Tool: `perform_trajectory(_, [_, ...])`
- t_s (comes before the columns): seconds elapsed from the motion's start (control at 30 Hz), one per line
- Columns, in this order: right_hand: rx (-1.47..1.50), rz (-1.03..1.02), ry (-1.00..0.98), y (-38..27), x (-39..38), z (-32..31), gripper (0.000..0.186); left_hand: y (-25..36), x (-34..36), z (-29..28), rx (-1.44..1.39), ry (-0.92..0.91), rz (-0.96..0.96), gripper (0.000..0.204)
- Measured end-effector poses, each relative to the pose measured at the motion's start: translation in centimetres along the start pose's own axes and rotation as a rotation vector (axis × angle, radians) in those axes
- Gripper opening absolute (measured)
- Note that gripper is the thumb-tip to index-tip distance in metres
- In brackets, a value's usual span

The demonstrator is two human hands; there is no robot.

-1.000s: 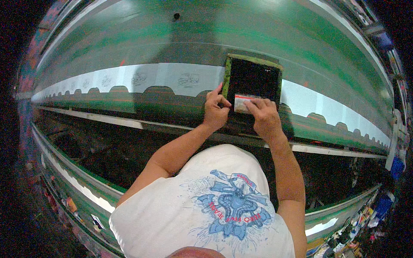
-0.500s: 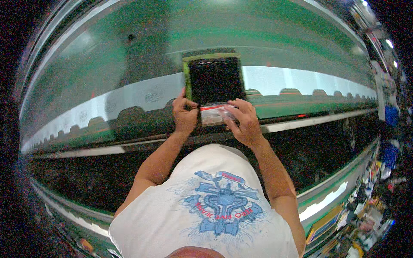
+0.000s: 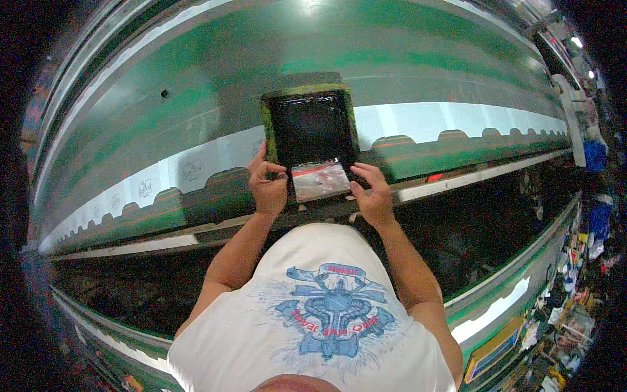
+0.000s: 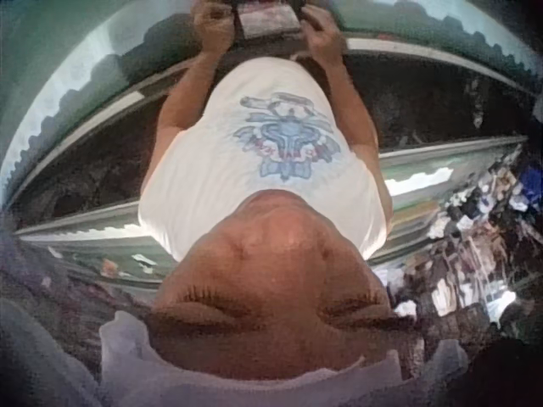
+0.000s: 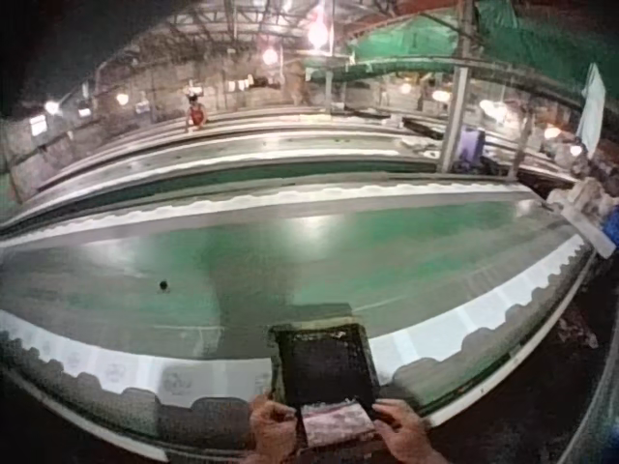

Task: The person holds a screen printing frame and uses a squeegee to spread ink across the mesh. They repeatedly pull the squeegee across the screen to distribute the ink evenly over the stencil area.

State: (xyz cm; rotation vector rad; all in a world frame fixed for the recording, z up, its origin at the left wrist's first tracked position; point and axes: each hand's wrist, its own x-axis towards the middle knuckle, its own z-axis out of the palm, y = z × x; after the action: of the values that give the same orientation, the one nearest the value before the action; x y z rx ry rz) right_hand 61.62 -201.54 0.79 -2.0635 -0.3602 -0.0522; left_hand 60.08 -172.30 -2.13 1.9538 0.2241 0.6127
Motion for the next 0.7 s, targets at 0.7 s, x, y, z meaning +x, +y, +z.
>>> perform_trajectory(0.7, [-0.502, -0.582, -0.439, 1.5, 5.3, -7.1, 0.045, 1.5, -2.2, 11.3, -0.019, -0.002, -0.138, 0.017])
